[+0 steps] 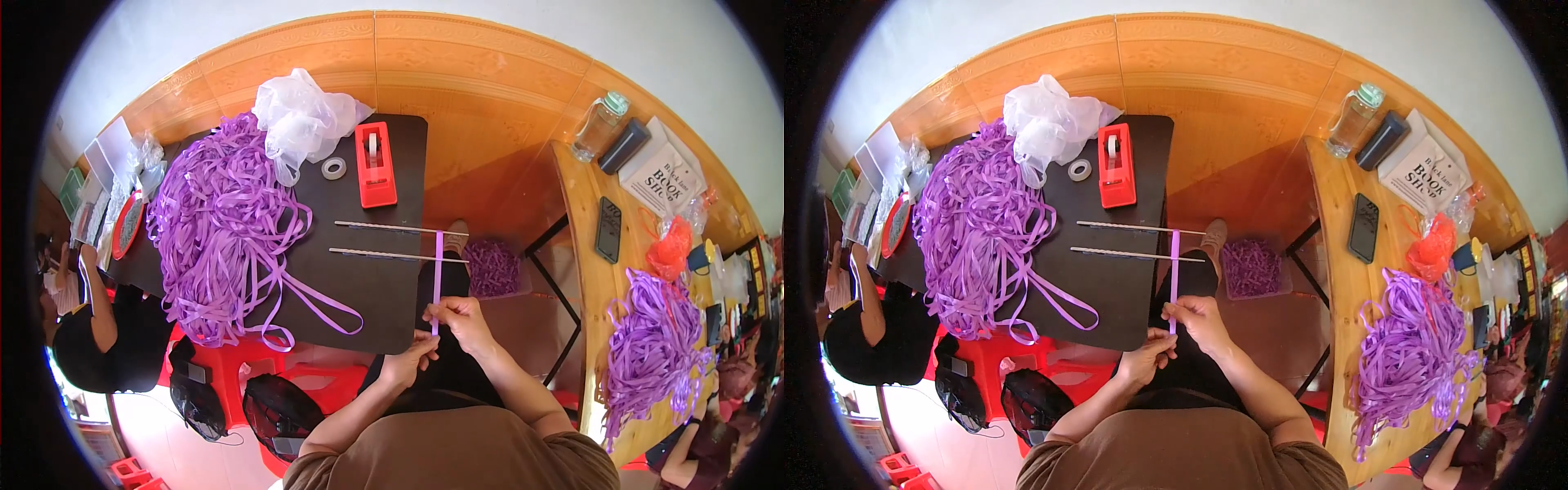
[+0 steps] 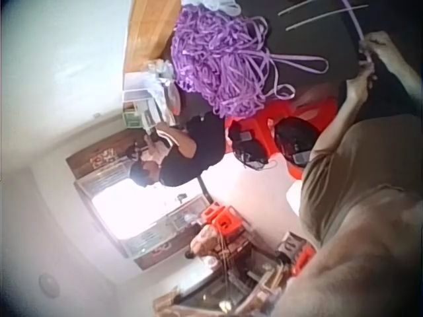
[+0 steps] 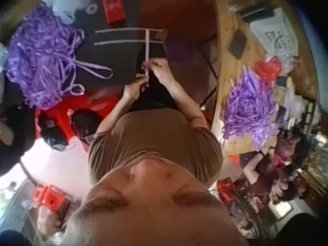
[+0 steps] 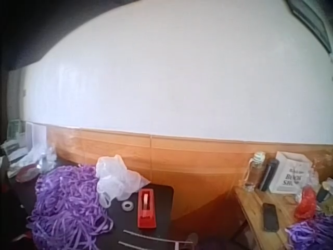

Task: Folding and looping purple ribbons around a metal guide tool to create uniform sections for further assembly.

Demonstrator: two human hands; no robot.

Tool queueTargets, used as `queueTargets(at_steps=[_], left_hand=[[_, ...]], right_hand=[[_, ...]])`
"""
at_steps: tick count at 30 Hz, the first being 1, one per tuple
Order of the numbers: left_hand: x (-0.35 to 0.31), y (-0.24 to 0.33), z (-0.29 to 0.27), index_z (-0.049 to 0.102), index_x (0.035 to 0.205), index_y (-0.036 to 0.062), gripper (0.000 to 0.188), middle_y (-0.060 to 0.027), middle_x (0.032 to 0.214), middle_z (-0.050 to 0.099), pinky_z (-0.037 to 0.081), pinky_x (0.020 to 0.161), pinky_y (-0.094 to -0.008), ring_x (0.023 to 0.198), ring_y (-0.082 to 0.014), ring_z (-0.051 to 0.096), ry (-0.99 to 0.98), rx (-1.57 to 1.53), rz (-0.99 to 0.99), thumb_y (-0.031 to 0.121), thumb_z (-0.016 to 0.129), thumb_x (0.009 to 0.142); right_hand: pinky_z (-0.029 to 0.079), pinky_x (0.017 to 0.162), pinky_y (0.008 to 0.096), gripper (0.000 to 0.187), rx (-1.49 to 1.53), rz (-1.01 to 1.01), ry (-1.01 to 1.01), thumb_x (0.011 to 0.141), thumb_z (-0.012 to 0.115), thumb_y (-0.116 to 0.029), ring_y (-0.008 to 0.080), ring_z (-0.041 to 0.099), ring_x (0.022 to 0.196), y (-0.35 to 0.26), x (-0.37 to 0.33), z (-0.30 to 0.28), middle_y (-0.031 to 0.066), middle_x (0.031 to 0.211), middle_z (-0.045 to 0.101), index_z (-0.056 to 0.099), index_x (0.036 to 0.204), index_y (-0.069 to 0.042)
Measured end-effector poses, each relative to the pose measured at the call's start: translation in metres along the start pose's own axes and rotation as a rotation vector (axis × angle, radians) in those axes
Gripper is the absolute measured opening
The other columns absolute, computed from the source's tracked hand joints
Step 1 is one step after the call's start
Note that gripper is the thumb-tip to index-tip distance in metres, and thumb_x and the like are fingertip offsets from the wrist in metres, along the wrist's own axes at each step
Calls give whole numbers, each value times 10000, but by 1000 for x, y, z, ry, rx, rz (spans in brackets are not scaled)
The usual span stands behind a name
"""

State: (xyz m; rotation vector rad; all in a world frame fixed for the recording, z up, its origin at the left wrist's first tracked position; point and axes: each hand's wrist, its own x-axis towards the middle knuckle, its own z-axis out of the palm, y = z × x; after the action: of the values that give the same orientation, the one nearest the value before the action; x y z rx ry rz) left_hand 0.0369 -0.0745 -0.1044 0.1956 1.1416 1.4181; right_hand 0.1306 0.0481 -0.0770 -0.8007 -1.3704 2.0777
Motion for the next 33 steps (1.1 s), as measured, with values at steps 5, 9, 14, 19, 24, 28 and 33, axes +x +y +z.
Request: queueTargets(at_steps=[5, 9, 14, 19, 24, 28, 33], left_hand=[[-7, 9, 6, 611, 855, 4, 126, -52, 698, 593, 374, 404, -189, 549, -106, 567, 40, 72, 97, 93, 695, 824], [-13, 14, 6, 616, 840, 6, 111, -52, 695, 595, 375, 404, -189, 538, -106, 564, 59, 90, 106, 78, 698, 818], [-14, 14, 4, 622, 813, 16, 101, -48, 685, 597, 373, 406, -187, 530, -107, 562, 11, 3, 109, 74, 704, 812], [-17, 10, 1, 622, 840, 18, 88, -58, 734, 612, 414, 463, -216, 561, -126, 576, -66, -37, 188, 54, 697, 811], [-8, -4, -8, 617, 936, 3, 132, -63, 833, 628, 454, 582, -239, 661, -139, 597, -167, -6, 161, 92, 661, 850], [8, -10, -3, 574, 1098, -12, 265, -62, 894, 631, 452, 658, -227, 741, -125, 595, -181, 105, 95, 169, 598, 906], [29, 0, 18, 450, 1297, 44, 404, -75, 1052, 614, 450, 679, -236, 797, -122, 594, -242, 39, 232, 187, 553, 933]], right_hand=[[448, 646, 250, 39, -634, -544, 297, 814, 651, -23, 141, 578, 698, -5, -4, -3, 93, 782, 633, 665, 841, 1], [391, 638, 319, 293, -1347, -1115, 252, 670, 694, -79, 213, 572, 799, -22, -11, -6, 59, 975, 595, 653, 959, -70], [389, 657, 299, 246, -1489, -1438, 99, 618, 720, -121, 174, 556, 838, -17, -16, -2, 34, 967, 607, 676, 855, -75], [384, 653, 283, 225, -1512, -1441, 22, 646, 725, -127, 168, 556, 838, -34, -20, 2, 34, 959, 626, 684, 859, -66], [370, 630, 287, 272, -1452, -1543, 77, 615, 740, -130, 158, 566, 758, -70, -15, 17, 34, 906, 647, 688, 869, -46], [361, 614, 313, 311, -1362, -1475, 128, 572, 742, -155, 168, 561, 716, -104, 1, 21, 24, 856, 628, 693, 863, -56], [357, 597, 343, 200, -1176, -1244, 86, 646, 706, -53, 209, 536, 668, -152, 56, 13, 32, 783, 600, 644, 836, -71]])
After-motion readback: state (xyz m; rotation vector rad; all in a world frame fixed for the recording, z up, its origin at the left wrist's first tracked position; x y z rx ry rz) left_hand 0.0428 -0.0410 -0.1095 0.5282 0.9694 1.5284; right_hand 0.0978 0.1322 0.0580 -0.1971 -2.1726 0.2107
